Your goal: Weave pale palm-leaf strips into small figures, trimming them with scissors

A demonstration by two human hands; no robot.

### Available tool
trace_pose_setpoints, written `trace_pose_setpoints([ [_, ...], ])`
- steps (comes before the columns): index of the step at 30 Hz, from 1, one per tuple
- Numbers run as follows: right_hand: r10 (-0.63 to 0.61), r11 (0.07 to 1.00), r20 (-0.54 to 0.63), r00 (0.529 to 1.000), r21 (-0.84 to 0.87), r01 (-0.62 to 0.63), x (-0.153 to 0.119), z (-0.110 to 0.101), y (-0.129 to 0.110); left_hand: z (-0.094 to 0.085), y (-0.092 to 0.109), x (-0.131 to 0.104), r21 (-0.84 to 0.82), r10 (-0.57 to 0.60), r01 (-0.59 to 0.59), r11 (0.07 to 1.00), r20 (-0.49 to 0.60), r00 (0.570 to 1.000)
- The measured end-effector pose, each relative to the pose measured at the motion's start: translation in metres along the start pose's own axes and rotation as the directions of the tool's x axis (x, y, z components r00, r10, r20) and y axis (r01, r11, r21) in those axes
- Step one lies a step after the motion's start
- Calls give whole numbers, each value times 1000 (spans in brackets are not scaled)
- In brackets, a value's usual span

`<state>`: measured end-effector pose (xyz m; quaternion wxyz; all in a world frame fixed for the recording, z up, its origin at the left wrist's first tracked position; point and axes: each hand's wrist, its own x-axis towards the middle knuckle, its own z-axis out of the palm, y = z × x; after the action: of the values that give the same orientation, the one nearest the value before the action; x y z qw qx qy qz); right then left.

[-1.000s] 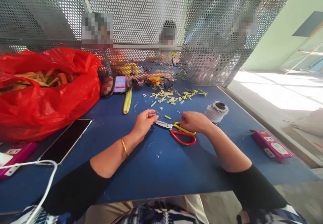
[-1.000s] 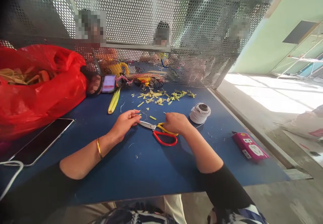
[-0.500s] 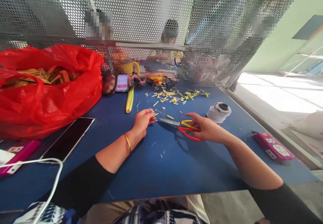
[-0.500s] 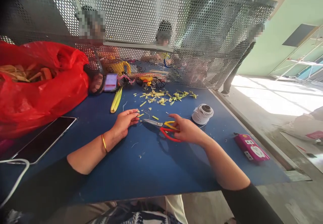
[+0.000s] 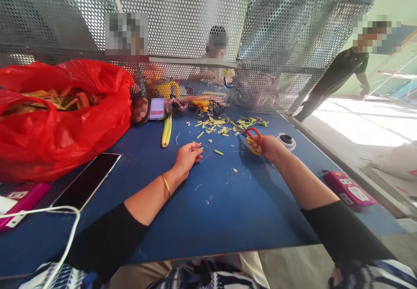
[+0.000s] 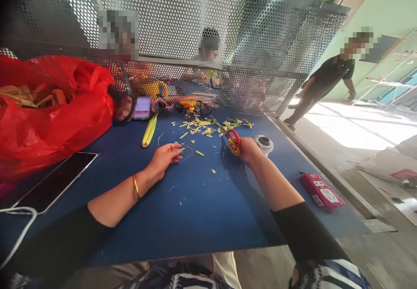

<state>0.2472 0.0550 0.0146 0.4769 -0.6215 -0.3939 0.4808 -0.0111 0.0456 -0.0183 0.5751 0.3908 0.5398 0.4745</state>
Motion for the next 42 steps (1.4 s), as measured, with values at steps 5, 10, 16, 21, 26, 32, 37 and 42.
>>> trace_pose_setpoints([
  [5,11,1000,-116,993,3,-11,-2,3,2,0,0,0,2,-5,5,1000,13,1000],
  [10,-6,998,-137,991,-64,-2,-30,-5,8,-1,-1,1,17,5,-6,1000,25,1000],
  [16,9,983,-229,973,-175,-51,-25,1,11,0,-1,0,30,11,-12,999,24,1000],
  [21,25,984,-148,989,-171,-51,-15,44,5,1,0,-3,30,14,-15,999,31,999],
  [26,4,991,-85,996,-133,-15,-29,60,-1,0,-3,1,118,69,-73,990,42,997],
  [32,-144,990,-89,986,-10,144,-51,23,6,1,-13,-9,457,374,-641,617,546,749],
  [37,-223,973,28,974,59,221,-52,16,9,17,-10,6,448,262,-747,491,742,617],
  [42,-224,975,119,967,30,222,-56,13,6,25,28,57,582,374,-666,467,552,745],
])
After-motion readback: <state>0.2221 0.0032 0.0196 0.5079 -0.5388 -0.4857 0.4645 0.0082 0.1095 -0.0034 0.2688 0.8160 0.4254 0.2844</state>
